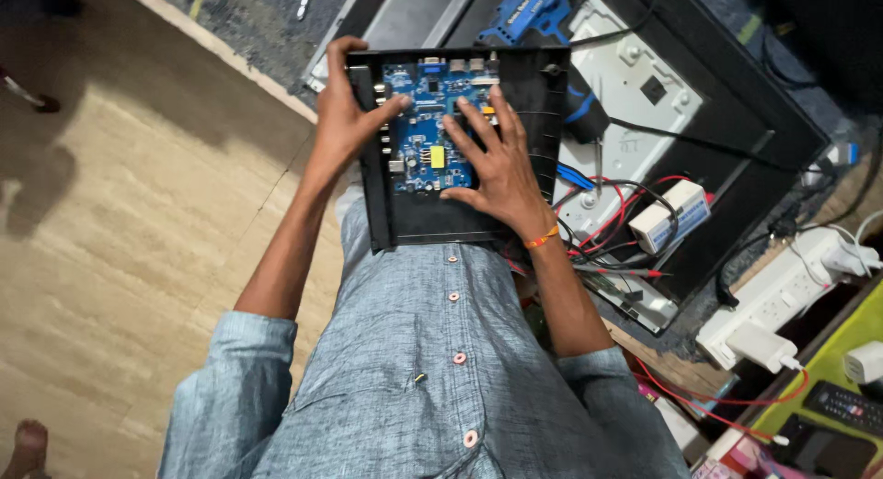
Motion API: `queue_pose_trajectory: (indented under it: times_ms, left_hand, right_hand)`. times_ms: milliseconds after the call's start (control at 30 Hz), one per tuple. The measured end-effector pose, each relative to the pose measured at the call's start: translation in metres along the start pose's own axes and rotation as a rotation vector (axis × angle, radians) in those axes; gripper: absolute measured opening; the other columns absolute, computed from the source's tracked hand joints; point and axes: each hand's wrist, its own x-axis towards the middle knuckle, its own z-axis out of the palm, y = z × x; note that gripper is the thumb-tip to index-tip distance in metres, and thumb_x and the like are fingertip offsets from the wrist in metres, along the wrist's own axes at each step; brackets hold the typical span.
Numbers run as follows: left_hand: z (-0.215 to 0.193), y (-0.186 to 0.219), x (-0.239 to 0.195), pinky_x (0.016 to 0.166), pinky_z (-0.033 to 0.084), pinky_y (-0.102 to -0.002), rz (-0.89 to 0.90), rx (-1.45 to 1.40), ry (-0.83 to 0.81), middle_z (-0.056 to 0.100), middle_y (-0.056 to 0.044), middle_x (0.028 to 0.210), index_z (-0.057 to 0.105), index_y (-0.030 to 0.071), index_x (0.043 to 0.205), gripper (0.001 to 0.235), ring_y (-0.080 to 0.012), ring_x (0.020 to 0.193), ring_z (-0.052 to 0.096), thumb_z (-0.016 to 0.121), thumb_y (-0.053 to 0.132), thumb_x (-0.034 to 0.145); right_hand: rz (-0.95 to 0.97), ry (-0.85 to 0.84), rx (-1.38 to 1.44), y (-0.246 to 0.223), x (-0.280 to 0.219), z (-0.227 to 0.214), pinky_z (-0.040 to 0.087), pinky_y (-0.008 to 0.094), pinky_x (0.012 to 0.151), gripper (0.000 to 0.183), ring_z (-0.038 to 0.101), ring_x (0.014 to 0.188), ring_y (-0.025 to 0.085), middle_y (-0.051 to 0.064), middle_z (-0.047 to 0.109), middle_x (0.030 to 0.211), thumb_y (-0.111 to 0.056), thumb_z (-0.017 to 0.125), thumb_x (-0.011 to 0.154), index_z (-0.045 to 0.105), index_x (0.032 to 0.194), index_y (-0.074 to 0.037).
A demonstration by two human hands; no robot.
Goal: The person uses a pair of blue-handled pliers to repeatedly cut and remove sections from a black plastic frame. After finishing the cutting, the person places the frame on a workbench and handles a blue circuit board inside a black casing, adjusting its position.
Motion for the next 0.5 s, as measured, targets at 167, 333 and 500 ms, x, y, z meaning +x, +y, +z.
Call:
queue_pose_trajectory:
  times_ms: [167, 333, 500]
  left_hand:
    - [0.014, -0.002, 0.002, 0.080, 0.062, -0.035, -0.008, 0.068, 0.104, 0.072, -0.014, 0.107, 0.039, 0.011, 0.137, 0.069, -0.0239, 0.094, 0.077, 0.088, 0.021, 0.089]
    - [0.018, 0.004, 0.001, 0.077, 0.062, -0.036, -0.006, 0.045, 0.144, 0.072, -0.014, 0.104, 0.038, 0.012, 0.136, 0.063, -0.0249, 0.090, 0.079, 0.083, 0.020, 0.093]
    - [0.016, 0.007, -0.003, 0.078, 0.060, -0.035, -0.051, -0.002, 0.109, 0.073, -0.013, 0.100, 0.039, 0.011, 0.137, 0.064, -0.0226, 0.091, 0.076, 0.083, 0.028, 0.093]
  right_hand:
    - [0.011, 0.014, -0.002, 0.000, 0.001, 0.002, 0.018, 0.061, 0.128, 0.111, 0.013, 0.158, 0.043, 0.011, 0.032, 0.168, -0.053, 0.091, 0.063, 0.046, 0.158, -0.018]
    - [0.003, 0.032, -0.006, -0.001, 0.001, 0.002, 0.019, 0.061, 0.127, 0.109, 0.013, 0.157, 0.043, 0.011, 0.033, 0.167, -0.057, 0.090, 0.063, 0.047, 0.157, -0.018]
    - [0.003, 0.029, -0.032, -0.002, 0.000, 0.001, 0.020, 0.062, 0.125, 0.109, 0.013, 0.156, 0.043, 0.011, 0.034, 0.166, -0.058, 0.090, 0.064, 0.048, 0.157, -0.017]
